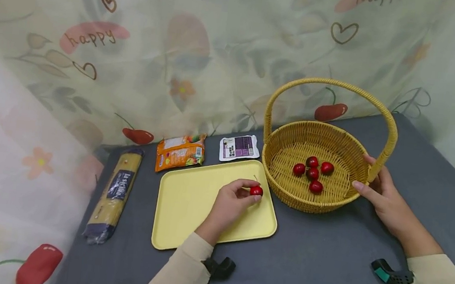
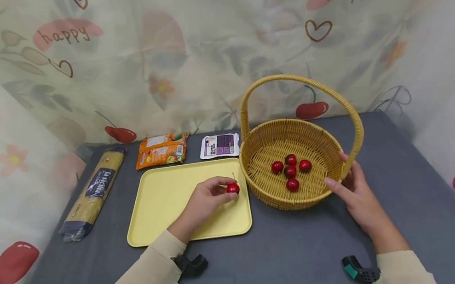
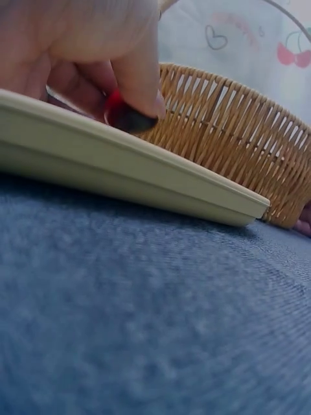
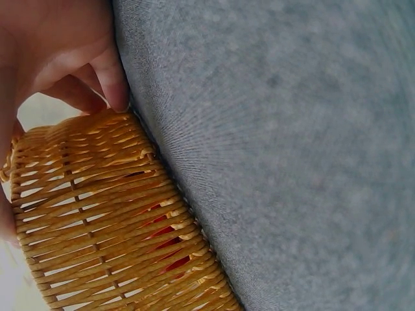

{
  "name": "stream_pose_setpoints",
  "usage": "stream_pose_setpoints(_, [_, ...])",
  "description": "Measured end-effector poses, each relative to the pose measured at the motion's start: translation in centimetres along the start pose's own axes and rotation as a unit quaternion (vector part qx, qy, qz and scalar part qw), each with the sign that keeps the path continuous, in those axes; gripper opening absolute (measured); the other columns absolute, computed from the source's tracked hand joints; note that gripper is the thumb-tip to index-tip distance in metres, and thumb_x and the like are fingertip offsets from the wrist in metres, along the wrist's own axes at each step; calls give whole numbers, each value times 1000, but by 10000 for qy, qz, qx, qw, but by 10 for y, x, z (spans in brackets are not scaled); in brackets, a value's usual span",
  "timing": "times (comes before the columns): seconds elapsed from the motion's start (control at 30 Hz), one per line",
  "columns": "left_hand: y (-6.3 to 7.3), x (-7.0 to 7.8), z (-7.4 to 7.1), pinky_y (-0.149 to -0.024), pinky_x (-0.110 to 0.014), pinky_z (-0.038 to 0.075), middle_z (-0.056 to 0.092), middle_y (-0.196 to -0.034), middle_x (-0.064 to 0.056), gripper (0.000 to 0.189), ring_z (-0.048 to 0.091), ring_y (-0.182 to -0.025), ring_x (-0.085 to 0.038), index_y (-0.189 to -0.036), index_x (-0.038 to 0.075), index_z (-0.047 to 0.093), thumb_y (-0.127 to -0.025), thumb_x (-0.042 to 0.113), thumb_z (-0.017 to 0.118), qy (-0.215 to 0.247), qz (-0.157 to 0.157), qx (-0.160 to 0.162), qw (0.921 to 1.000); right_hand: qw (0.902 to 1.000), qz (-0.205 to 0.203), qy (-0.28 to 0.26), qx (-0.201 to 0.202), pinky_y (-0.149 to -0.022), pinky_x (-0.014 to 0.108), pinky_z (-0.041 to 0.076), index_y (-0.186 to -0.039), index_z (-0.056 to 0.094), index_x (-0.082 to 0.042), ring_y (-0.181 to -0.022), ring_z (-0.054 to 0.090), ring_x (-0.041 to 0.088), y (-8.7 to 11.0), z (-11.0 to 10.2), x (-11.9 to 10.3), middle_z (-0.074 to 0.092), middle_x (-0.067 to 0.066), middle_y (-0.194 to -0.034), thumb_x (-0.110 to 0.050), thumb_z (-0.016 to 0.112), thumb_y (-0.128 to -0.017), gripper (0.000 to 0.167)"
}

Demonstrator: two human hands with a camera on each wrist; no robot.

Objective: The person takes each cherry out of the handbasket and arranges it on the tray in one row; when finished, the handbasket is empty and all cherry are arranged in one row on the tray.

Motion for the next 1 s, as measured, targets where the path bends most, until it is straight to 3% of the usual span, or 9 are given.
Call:
stream_pose_setpoints(0.3, [3, -3, 5, -76, -27, 57, 73, -102, 4, 25, 67, -85, -13, -116, 10, 81, -92, 6, 89, -782, 326, -407, 9956, 9996, 184, 198, 0, -99, 10, 33, -176, 8, -23, -139, 39, 6, 0, -3, 1, 15, 33, -172, -8, 54, -115, 78])
stream_pose_setpoints(0.7, [3, -6, 5, -83, -31, 52, 71, -106, 11, 24, 61, -93, -13, -114, 19, 83, -92, 19, 92, -1373, 644, -636, 9864, 9997, 206, 163, -26, -100, 10, 34, -176, 10, -24, -139, 40, 7, -2, -1, 2, 20, 30, -170, -9, 53, -115, 76])
stream_pose_setpoints(1.0, [3, -6, 7, -89, -31, 52, 72, -109, 13, 26, 61, -100, -11, -115, 18, 83, -91, 22, 93, -1562, 731, -722, 9824, 9998, 111, 133, -33, -100, 10, 33, -176, 9, -25, -139, 39, 6, -1, -2, 3, 16, 28, -172, -7, 52, -115, 76])
Point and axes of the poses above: each hand's wrist, its own y-axis away from the middle knuckle, its own z-axis out of the palm, x = y × z, the point moved 2 cm from there along -y, towards the middle knuckle
